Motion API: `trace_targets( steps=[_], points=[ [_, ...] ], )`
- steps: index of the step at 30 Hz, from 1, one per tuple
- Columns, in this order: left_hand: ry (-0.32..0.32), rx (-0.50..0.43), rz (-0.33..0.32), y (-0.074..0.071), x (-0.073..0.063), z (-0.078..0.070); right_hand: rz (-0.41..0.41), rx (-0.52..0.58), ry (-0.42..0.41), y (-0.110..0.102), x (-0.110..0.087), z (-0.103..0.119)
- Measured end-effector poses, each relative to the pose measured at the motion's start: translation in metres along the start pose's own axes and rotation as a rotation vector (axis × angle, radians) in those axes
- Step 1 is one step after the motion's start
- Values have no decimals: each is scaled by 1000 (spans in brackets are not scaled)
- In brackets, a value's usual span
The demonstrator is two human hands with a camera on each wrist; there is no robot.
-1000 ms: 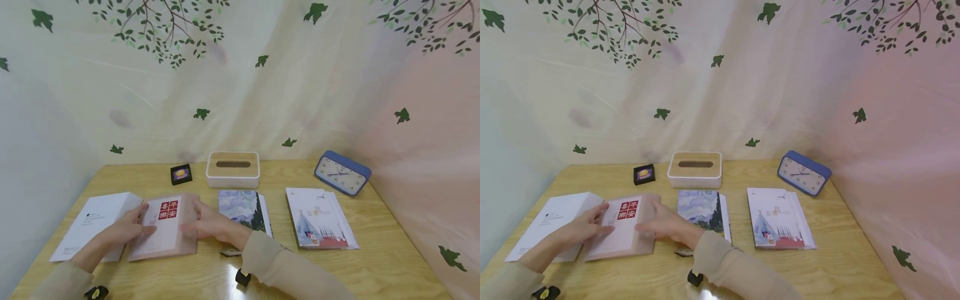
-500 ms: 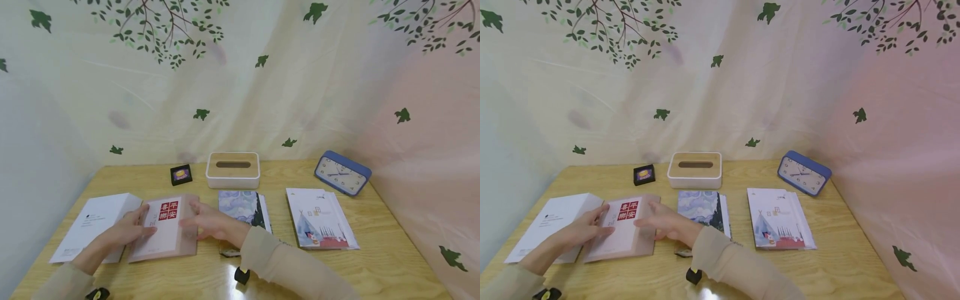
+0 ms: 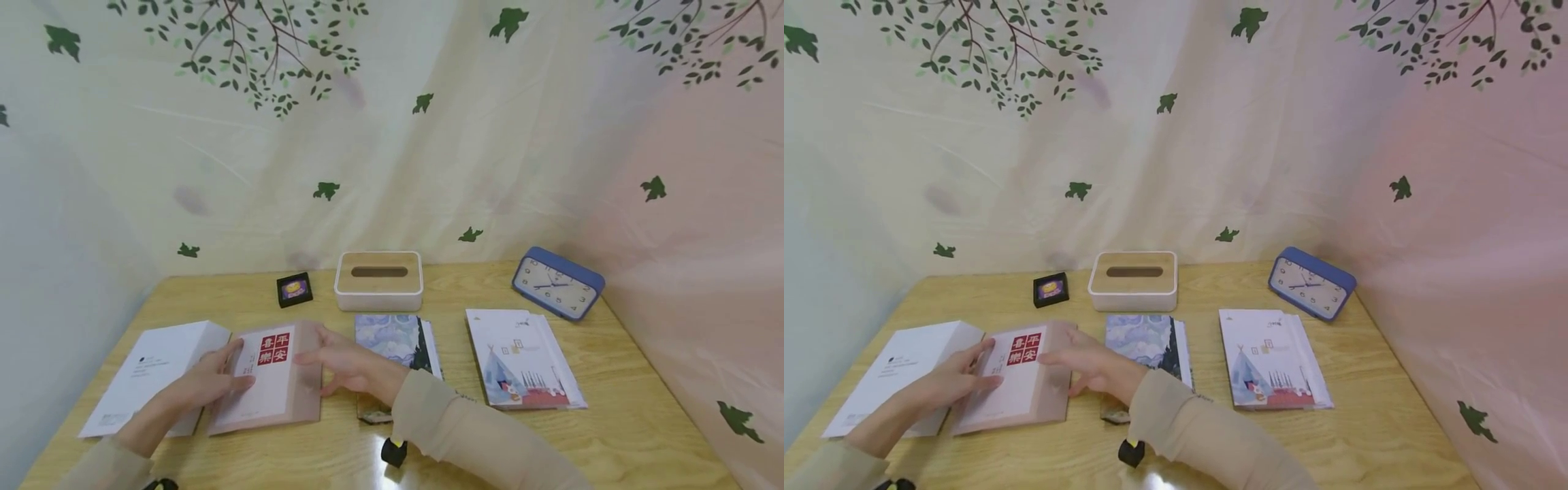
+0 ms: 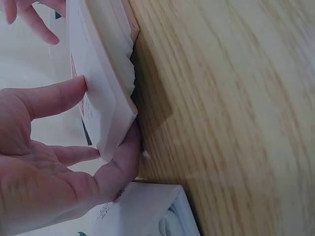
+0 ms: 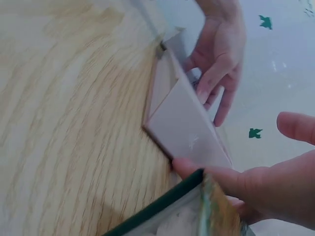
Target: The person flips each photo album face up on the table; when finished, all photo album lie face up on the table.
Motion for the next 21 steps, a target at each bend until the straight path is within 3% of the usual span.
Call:
trace_targets(
  steps=[5, 10, 21],
  points=[
    [-6, -18, -1, 0, -1, 1, -52, 114, 30, -5, 1, 0],
    [-19, -41, 15, 0, 0, 2, -72, 160, 57, -7, 2, -2],
    [-50, -82, 49, 0, 0, 1, -18, 174, 42, -7, 5, -6]
  ],
)
Point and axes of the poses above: each hand's wrist, its own x-axis towards the middle knuckle, its own y-axis out of the palm, z = x × y, the point moved 5 cm from there along x, towards the middle knuckle, and after that the axes turned 13 degrees about -x, right-handed, at the moved point
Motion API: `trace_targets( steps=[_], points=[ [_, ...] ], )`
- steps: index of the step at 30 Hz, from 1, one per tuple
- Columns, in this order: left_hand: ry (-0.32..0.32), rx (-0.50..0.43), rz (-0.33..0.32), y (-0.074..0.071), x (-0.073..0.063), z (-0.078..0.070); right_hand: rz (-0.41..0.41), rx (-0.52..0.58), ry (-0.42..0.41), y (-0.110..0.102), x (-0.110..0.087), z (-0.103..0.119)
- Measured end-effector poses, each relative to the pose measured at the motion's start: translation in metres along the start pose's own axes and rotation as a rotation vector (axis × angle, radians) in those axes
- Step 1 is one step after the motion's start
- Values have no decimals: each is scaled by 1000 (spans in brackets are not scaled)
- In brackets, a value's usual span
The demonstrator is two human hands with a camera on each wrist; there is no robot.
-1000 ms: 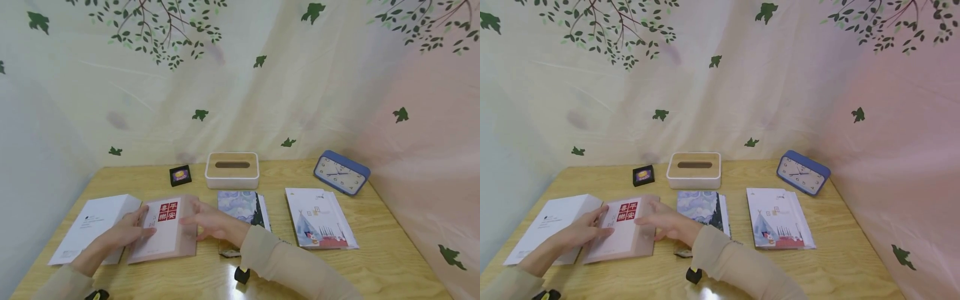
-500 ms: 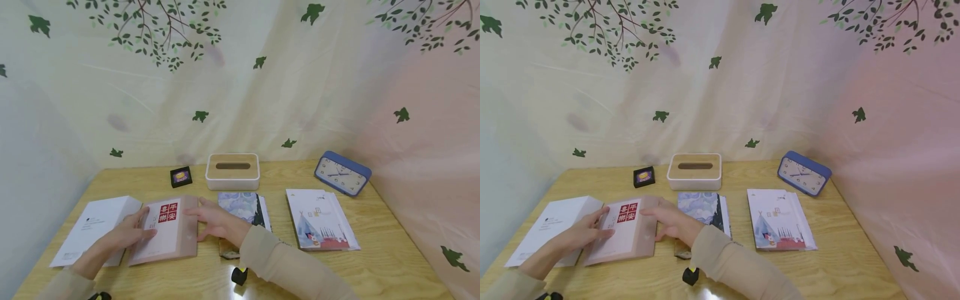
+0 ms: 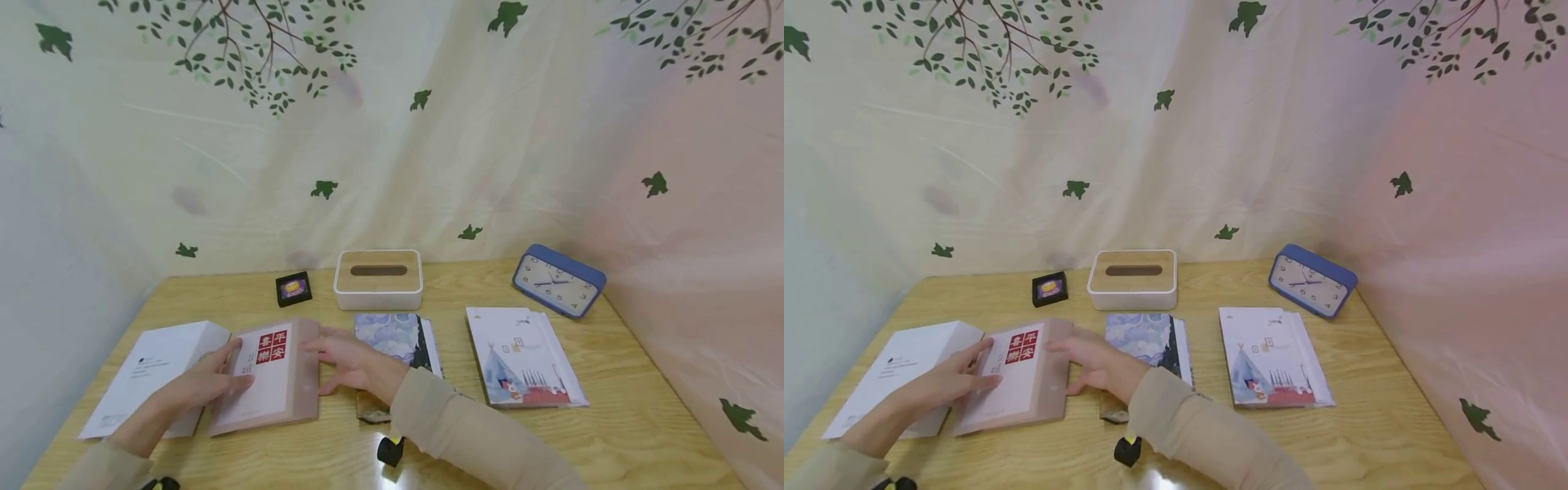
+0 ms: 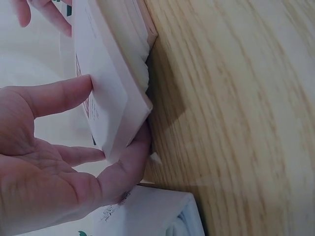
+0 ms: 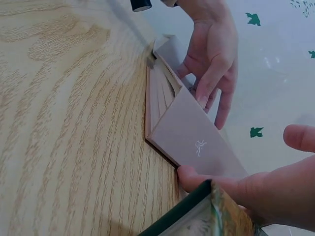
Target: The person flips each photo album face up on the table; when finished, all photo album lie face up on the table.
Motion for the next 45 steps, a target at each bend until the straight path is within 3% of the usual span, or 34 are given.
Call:
trace_targets(
  steps=[9, 15, 22, 27, 35, 41, 45],
  points=[
    [-17, -79, 45, 1, -3, -1, 50, 16, -7, 2, 1, -3],
    [-18, -117, 68, 4, -3, -6, 34, 24, -12, 3, 1, -2],
    [-64, -191, 100, 7, -5, -11, -8, -22, -17, 5, -7, 3],
    [-50, -260, 128, 10, -6, -15, -23, -52, -30, 6, -14, 9],
    [-19, -398, 165, 14, -5, -16, 8, -75, -82, 9, -20, 23],
    [-3, -584, 214, 21, -2, -17, 17, -37, -116, 6, -22, 28],
    [13, -654, 254, 26, -1, -17, -2, 7, -147, 10, -26, 29]
  ],
)
Point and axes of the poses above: each hand's wrist, its own x-axis towards the middle knuckle, its own y-axis out of the palm, z = x × y, the point moved 5 cm from there along x, towards the middle knuckle, and after that the axes turned 13 degrees about -x, right-handed, at the moved point
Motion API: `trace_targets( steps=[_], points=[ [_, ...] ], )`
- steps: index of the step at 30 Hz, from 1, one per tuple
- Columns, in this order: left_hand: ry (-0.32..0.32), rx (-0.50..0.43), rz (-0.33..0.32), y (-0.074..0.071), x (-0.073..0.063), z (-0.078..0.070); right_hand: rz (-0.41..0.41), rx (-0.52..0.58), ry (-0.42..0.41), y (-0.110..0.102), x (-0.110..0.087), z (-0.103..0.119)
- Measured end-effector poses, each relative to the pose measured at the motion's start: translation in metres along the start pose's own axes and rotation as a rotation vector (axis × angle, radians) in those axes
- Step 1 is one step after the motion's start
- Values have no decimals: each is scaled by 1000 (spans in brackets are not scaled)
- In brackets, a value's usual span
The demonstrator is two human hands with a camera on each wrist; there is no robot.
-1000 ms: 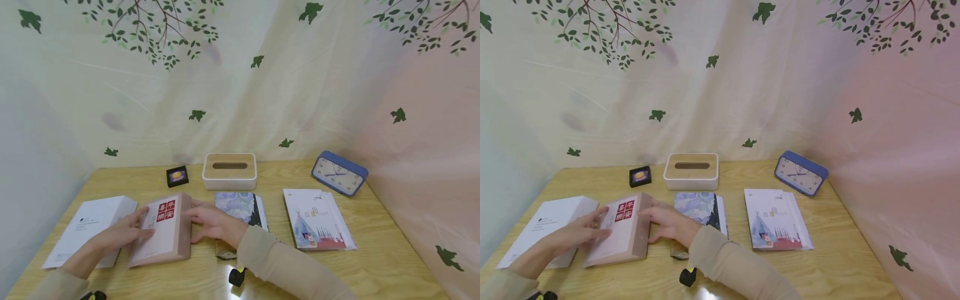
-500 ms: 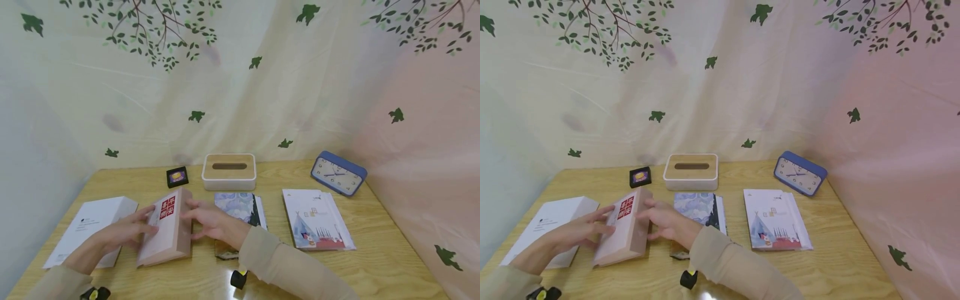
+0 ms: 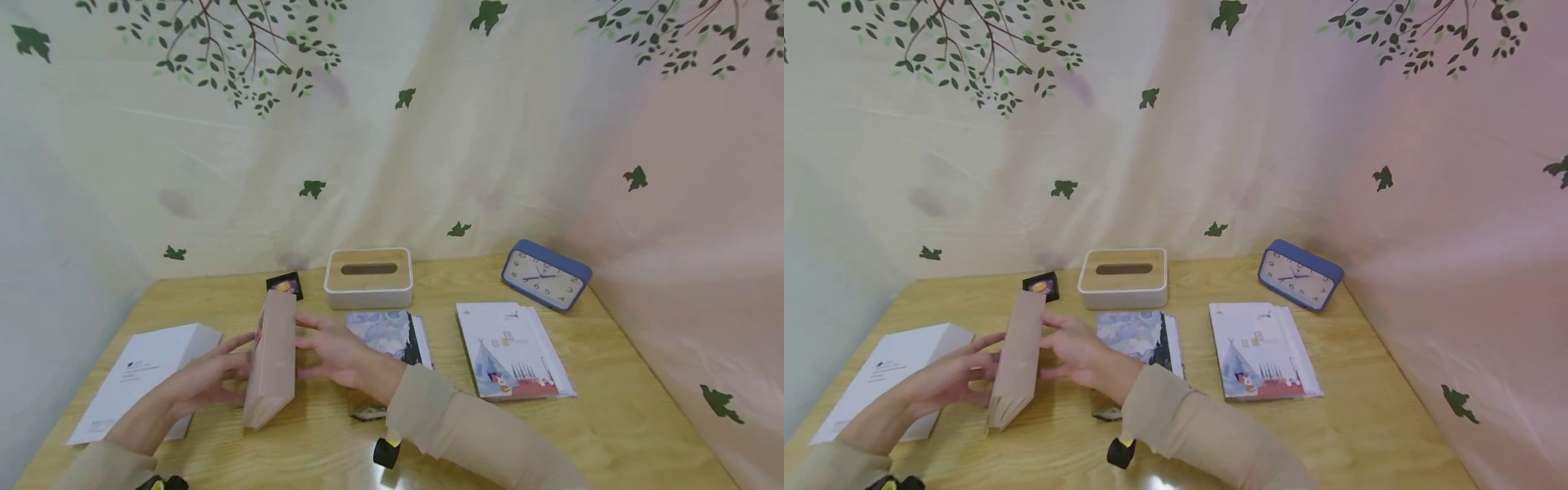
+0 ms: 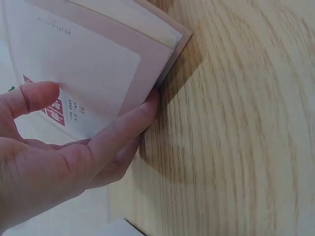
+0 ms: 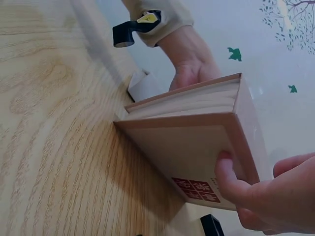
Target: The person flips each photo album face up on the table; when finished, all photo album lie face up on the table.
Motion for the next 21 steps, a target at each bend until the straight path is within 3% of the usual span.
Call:
trace_targets(
  steps=[7, 21],
  points=[
    [17, -58, 31, 9, 4, 3, -15, 9, -23, 2, -6, 4],
    [79, -132, 95, 28, 8, 3, 53, -11, -42, 2, -8, 3]
  ],
)
Point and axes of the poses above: each hand's wrist, its own x-axis towards the middle knuckle, its own y-axis out of the palm, z = x × y, the point moved 5 cm from there along x, towards the middle knuckle, and after that the axes turned 13 degrees about -x, right-handed, at the moved point
